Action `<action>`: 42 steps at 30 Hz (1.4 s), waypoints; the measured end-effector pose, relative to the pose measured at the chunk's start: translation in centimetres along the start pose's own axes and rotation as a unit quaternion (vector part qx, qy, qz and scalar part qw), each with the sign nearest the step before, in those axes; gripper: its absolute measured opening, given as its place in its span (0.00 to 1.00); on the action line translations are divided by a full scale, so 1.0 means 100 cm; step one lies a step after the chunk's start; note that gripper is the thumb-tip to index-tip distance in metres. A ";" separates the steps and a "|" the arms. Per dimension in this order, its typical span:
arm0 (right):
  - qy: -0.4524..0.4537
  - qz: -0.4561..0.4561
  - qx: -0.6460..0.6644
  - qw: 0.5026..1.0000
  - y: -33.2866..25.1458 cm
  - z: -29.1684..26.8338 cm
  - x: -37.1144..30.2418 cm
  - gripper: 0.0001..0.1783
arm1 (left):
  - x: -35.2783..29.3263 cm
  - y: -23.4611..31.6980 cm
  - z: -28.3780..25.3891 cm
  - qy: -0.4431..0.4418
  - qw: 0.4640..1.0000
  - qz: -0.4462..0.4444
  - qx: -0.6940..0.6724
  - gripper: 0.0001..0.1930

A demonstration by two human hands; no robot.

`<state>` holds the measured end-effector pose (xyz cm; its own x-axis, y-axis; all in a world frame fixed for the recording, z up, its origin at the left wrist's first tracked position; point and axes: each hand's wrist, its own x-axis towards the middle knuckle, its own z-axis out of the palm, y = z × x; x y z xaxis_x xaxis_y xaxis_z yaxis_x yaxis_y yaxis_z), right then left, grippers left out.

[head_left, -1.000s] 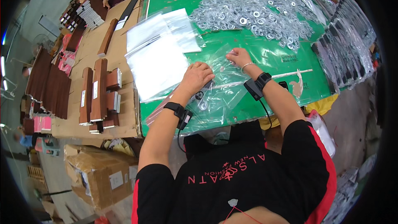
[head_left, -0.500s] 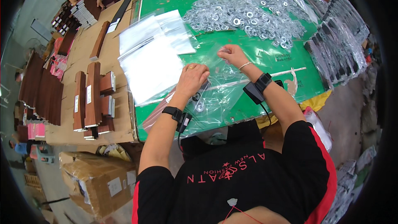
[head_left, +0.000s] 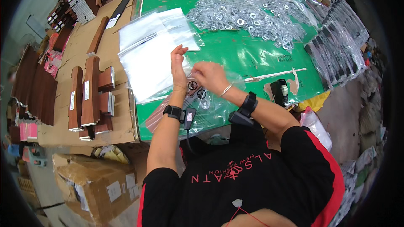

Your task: Packing wooden furniture armrests into plastic bags and sealing them with tape.

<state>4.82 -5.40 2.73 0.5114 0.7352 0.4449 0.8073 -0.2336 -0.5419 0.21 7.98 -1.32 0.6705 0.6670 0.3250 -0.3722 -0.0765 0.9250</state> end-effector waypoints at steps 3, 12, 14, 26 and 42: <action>0.007 0.004 -0.037 0.999 -0.015 0.020 -0.018 0.05 | 0.001 -0.001 -0.002 0.015 0.999 -0.001 -0.052 0.27; -0.024 -0.064 -0.248 0.966 -0.032 0.048 -0.040 0.05 | -0.002 0.001 -0.006 0.006 0.998 0.066 -0.010 0.26; -0.014 -0.066 -0.273 0.960 -0.032 0.051 -0.044 0.07 | -0.007 0.007 -0.007 0.010 0.996 0.085 0.011 0.27; -0.057 -0.078 -0.266 0.959 -0.053 0.032 -0.071 0.17 | -0.057 0.020 -0.031 -0.153 0.952 0.030 0.265 0.23; 0.093 0.213 0.080 0.969 0.033 -0.047 -0.147 0.18 | -0.062 0.029 -0.025 -0.125 0.930 0.047 0.344 0.22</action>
<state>1.40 -19.98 -2.23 0.8445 0.4625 0.2699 0.4631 -0.3777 -0.8018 -6.67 5.49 -1.19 0.8155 0.4477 0.3668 0.0040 -0.6382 0.7699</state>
